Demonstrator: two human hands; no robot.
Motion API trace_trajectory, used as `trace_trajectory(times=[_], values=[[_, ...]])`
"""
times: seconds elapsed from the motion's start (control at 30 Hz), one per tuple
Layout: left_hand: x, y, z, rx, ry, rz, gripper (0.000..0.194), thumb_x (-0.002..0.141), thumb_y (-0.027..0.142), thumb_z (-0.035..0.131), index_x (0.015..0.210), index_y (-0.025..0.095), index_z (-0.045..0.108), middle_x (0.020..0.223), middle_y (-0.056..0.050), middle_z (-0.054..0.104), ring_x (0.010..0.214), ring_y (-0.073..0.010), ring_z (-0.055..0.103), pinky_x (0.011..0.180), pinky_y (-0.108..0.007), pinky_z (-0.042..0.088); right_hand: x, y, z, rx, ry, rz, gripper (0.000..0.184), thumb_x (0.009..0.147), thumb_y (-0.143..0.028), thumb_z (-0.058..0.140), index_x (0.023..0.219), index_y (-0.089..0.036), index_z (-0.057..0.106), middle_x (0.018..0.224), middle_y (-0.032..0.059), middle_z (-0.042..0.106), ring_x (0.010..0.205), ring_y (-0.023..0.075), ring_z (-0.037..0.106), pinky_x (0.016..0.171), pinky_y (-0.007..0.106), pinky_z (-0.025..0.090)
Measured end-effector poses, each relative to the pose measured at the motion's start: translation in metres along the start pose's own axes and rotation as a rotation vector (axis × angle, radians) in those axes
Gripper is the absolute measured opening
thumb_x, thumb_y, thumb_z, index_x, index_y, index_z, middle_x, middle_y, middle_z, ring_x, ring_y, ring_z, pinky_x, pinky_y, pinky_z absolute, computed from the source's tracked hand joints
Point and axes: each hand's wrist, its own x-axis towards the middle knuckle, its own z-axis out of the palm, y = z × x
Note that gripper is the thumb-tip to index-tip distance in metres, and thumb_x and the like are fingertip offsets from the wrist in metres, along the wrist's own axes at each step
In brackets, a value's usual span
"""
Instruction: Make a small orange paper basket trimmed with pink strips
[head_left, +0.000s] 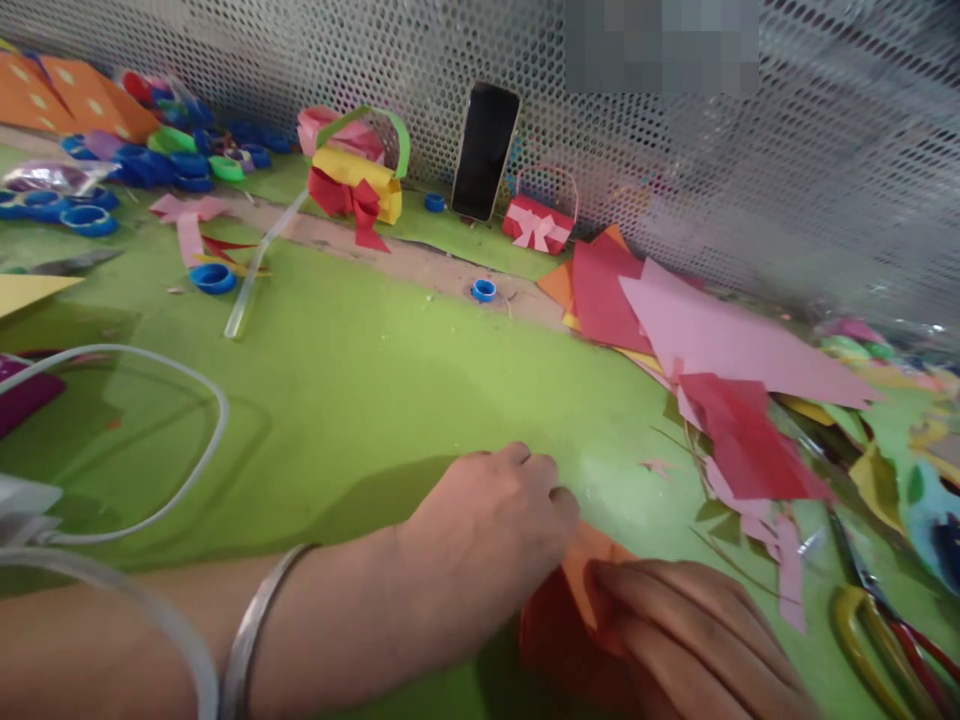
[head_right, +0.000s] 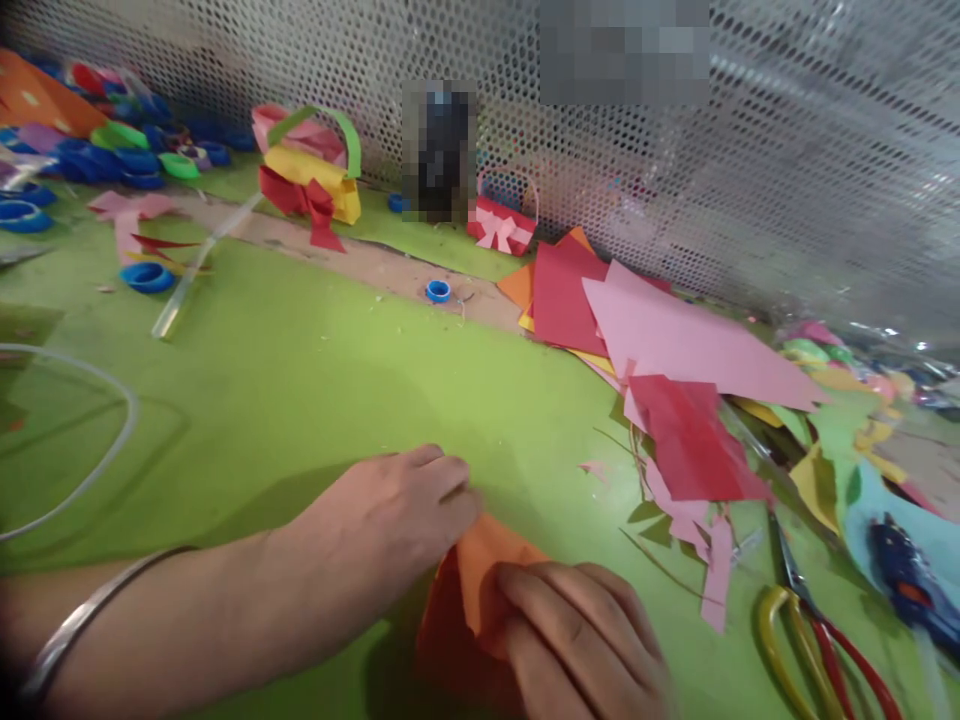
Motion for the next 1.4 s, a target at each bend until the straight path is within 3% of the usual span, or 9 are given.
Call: trace_trajectory(times=[0.17, 0.3, 0.37, 0.5, 0.63, 0.8, 0.97, 1.2, 1.4], values=[[0.004, -0.01, 0.014, -0.249, 0.014, -0.044, 0.014, 0.081, 0.006, 0.053, 0.079, 0.015, 0.064, 0.078, -0.005, 0.064, 0.073, -0.0192, 0.058, 0.067, -0.032, 0.05, 0.013, 0.012, -0.008, 0.019, 0.07, 0.034, 0.018, 0.078, -0.004, 0.056, 0.085, -0.018, 0.064, 0.087, 0.0051, 0.076, 0.085, 0.0172, 0.069, 0.079, 0.028, 0.053], [0.007, -0.015, 0.016, -0.333, 0.055, -0.136, 0.018, 0.076, 0.002, 0.052, 0.072, 0.015, 0.065, 0.072, -0.004, 0.062, 0.07, -0.0179, 0.057, 0.065, -0.03, 0.046, 0.018, 0.029, -0.004, 0.083, 0.052, 0.424, 0.009, 0.085, -0.028, 0.059, 0.091, -0.024, 0.065, 0.092, 0.0016, 0.074, 0.084, 0.0177, 0.069, 0.077, 0.029, 0.055], [0.008, -0.016, 0.015, -0.335, 0.076, -0.174, 0.017, 0.077, 0.004, 0.054, 0.069, 0.014, 0.064, 0.069, -0.004, 0.06, 0.067, -0.0173, 0.055, 0.063, -0.029, 0.045, 0.02, 0.041, 0.0, 0.199, -0.031, 0.649, 0.024, 0.081, -0.038, 0.064, 0.101, -0.026, 0.064, 0.096, 0.0024, 0.073, 0.085, 0.0209, 0.07, 0.074, 0.033, 0.057], [0.01, -0.018, 0.013, -0.386, 0.119, -0.24, 0.015, 0.083, 0.012, 0.055, 0.071, 0.014, 0.063, 0.07, -0.003, 0.06, 0.067, -0.0167, 0.055, 0.062, -0.028, 0.043, 0.029, 0.056, 0.009, 0.486, -0.183, 0.895, 0.031, 0.075, -0.033, 0.063, 0.104, -0.023, 0.064, 0.097, 0.0048, 0.073, 0.087, 0.0232, 0.07, 0.074, 0.034, 0.057], [0.012, -0.02, 0.016, -0.435, 0.15, -0.263, 0.016, 0.084, 0.013, 0.056, 0.069, 0.015, 0.063, 0.068, -0.002, 0.059, 0.064, -0.0154, 0.054, 0.058, -0.026, 0.041, 0.038, 0.055, 0.014, 0.534, -0.237, 0.939, 0.018, 0.074, -0.026, 0.062, 0.091, -0.021, 0.068, 0.082, 0.0028, 0.073, 0.075, 0.0216, 0.068, 0.066, 0.032, 0.054], [0.012, -0.027, 0.021, -0.576, 0.289, -0.231, 0.022, 0.074, -0.001, 0.053, 0.074, 0.014, 0.069, 0.069, -0.001, 0.064, 0.064, -0.0132, 0.057, 0.059, -0.023, 0.042, 0.033, 0.057, 0.021, 0.663, -0.134, 0.948, 0.021, 0.073, -0.034, 0.067, 0.091, -0.022, 0.071, 0.088, 0.0052, 0.073, 0.083, 0.0247, 0.068, 0.071, 0.035, 0.054], [0.012, -0.028, 0.018, -0.792, 0.357, -0.222, 0.021, 0.077, 0.005, 0.056, 0.08, 0.016, 0.073, 0.07, -0.001, 0.068, 0.064, -0.0112, 0.06, 0.06, -0.02, 0.044, 0.03, 0.061, 0.019, 0.666, -0.024, 0.883, 0.013, 0.075, -0.035, 0.068, 0.076, -0.023, 0.071, 0.081, 0.0035, 0.072, 0.078, 0.0211, 0.067, 0.069, 0.031, 0.054], [0.014, -0.021, 0.011, -1.028, 0.301, -0.444, 0.019, 0.081, 0.027, 0.057, 0.066, 0.018, 0.062, 0.057, 0.004, 0.053, 0.052, -0.009, 0.045, 0.046, -0.018, 0.034, 0.035, 0.056, 0.016, 0.923, -0.093, 1.028, 0.024, 0.073, -0.039, 0.072, 0.088, -0.022, 0.07, 0.081, 0.0043, 0.074, 0.073, 0.0219, 0.069, 0.062, 0.03, 0.056], [0.012, -0.018, 0.015, -1.235, 0.113, -0.5, 0.013, 0.075, 0.028, 0.063, 0.081, 0.017, 0.065, 0.076, -0.001, 0.067, 0.069, -0.0153, 0.059, 0.06, -0.024, 0.047, 0.03, 0.055, 0.023, 1.026, -0.069, 1.102, 0.03, 0.075, -0.047, 0.07, 0.086, -0.019, 0.068, 0.078, 0.004, 0.071, 0.074, 0.0209, 0.068, 0.064, 0.03, 0.055]])
